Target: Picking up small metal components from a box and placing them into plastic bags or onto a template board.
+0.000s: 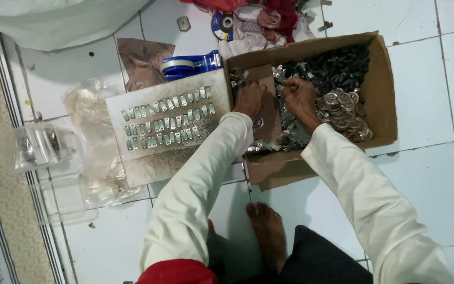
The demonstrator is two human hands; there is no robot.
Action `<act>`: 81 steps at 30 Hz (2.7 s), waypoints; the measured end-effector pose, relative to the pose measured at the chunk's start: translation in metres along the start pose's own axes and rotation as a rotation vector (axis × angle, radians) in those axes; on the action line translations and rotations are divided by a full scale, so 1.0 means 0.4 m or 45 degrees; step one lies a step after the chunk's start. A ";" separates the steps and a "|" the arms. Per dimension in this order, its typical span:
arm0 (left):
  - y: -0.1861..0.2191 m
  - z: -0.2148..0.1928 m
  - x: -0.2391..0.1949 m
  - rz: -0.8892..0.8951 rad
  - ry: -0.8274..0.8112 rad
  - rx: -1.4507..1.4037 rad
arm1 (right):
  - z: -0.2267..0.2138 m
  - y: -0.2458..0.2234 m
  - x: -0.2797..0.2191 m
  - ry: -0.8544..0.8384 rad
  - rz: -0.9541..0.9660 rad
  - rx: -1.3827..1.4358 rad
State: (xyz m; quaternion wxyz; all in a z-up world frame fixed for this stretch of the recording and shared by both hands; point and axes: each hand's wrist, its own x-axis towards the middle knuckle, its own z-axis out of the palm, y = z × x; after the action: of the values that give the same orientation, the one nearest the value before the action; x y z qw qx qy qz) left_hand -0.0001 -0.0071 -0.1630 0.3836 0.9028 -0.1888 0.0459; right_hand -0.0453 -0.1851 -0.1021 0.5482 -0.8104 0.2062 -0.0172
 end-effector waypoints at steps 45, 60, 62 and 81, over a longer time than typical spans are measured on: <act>0.016 -0.567 -0.281 -1.145 -0.114 -0.563 | 0.219 -0.505 -0.334 -0.458 0.198 0.129; 0.048 -0.563 -0.259 -1.060 0.076 -0.324 | 0.307 -0.382 -0.283 -0.464 -0.159 -0.220; 0.033 -0.589 -0.260 -0.951 0.114 -0.308 | 0.290 -0.386 -0.279 -0.377 -0.273 -0.232; -0.226 -1.122 -0.356 -0.816 0.694 0.133 | 0.339 -0.621 -0.359 -0.461 -0.646 -0.038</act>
State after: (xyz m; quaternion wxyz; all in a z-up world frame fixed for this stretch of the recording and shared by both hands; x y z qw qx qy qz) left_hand -0.0698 0.4126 0.0583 0.3682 0.8888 0.2125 0.1711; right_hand -0.0637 0.0631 0.0946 0.5424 -0.8337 -0.1034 -0.0057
